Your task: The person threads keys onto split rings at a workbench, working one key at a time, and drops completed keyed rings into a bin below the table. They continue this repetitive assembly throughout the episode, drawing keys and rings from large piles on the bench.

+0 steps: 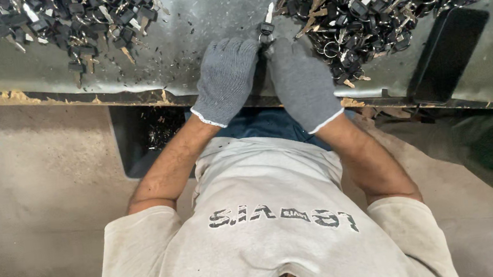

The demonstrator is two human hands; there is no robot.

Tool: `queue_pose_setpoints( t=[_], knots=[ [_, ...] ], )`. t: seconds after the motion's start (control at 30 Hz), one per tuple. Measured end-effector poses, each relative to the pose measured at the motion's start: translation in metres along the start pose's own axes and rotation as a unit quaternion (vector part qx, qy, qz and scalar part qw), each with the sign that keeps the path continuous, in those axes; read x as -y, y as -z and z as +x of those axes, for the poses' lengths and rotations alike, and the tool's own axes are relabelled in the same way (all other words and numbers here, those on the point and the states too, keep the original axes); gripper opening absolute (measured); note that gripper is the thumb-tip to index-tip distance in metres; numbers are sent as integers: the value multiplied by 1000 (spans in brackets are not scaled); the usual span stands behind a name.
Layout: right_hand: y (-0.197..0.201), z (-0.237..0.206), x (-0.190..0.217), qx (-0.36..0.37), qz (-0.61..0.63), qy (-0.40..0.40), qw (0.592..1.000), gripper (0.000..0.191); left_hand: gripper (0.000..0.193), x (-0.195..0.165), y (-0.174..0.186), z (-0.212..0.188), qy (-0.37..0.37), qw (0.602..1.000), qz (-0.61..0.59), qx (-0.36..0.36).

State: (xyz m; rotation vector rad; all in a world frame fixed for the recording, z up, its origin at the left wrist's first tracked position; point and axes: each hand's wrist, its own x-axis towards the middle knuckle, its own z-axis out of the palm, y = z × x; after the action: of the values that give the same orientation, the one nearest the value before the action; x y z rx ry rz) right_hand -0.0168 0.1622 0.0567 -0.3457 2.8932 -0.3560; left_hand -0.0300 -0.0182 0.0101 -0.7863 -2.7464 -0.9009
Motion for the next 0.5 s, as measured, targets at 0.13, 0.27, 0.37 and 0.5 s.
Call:
queue_pose_setpoints(
  t=[0.13,0.27,0.37,0.5],
  knots=[
    [-5,6,-10,-34,6,48,998,31,31,2,2,1,-5,1000,-14,-5],
    [-7,3,-20,27,39,13,999,25,44,4,6,2,51,995,-91,-5],
    [-16,-7,-6,-115,-109,106,982,48,44,1,2,-1,26,998,-61,-14],
    [-17,-10,5,-94,-68,78,990,44,44,-2,-4,-4,-19,1000,-25,-4]
  ],
)
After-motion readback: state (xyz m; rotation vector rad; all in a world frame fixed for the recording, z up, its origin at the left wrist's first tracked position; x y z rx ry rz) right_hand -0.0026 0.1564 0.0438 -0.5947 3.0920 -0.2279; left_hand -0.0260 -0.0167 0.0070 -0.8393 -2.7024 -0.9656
